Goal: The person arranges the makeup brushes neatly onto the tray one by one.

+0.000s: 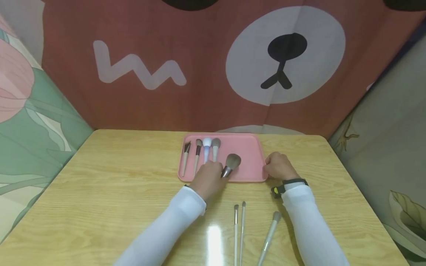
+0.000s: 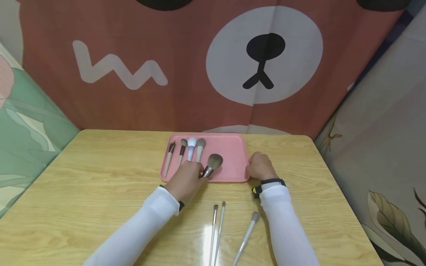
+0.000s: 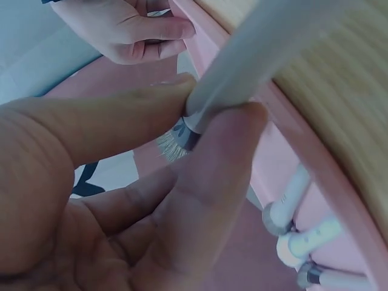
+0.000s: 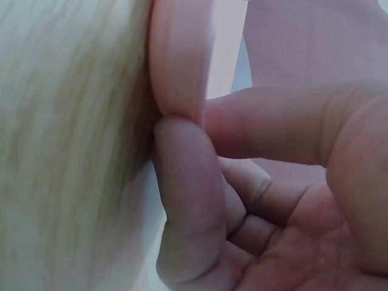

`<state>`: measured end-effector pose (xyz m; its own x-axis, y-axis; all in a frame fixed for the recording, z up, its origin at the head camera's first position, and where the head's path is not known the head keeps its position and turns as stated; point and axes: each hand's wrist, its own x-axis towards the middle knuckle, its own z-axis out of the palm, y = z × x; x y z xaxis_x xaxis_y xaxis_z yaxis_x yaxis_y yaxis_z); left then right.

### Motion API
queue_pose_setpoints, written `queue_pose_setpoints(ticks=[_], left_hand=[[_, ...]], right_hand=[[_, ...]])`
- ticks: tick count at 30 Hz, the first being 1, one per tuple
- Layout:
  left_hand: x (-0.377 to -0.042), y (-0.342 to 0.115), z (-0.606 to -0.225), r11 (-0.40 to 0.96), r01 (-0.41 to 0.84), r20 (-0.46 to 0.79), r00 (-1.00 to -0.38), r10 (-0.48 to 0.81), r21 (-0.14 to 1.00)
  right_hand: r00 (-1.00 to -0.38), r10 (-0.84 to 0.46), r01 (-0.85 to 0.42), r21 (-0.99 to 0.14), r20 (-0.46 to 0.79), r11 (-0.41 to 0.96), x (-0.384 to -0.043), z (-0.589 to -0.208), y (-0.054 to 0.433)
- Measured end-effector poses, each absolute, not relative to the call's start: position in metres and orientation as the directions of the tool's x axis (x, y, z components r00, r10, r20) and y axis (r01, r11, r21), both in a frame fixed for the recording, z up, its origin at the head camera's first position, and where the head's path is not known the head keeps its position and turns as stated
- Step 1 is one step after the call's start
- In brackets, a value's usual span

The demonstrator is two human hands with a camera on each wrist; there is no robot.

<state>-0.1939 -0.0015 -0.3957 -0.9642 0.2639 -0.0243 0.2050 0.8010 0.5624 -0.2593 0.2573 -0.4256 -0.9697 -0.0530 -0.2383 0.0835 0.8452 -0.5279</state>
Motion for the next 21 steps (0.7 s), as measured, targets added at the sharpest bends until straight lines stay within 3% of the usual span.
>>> queue_pose_setpoints(ticks=[8,21], left_hand=[[-0.215,0.016,-0.391,0.797,0.142,-0.065,-0.973,0.221,0.587],[-0.257,0.033,-0.387,0.873,0.151,0.043,-0.988,0.148,0.463]], right_hand=[[-0.964,-0.038,0.115,-0.544,-0.262,0.831,-0.259,-0.424,0.257],[-0.970,-0.068,0.075,-0.553,-0.233,0.830,-0.259,-0.426,0.257]])
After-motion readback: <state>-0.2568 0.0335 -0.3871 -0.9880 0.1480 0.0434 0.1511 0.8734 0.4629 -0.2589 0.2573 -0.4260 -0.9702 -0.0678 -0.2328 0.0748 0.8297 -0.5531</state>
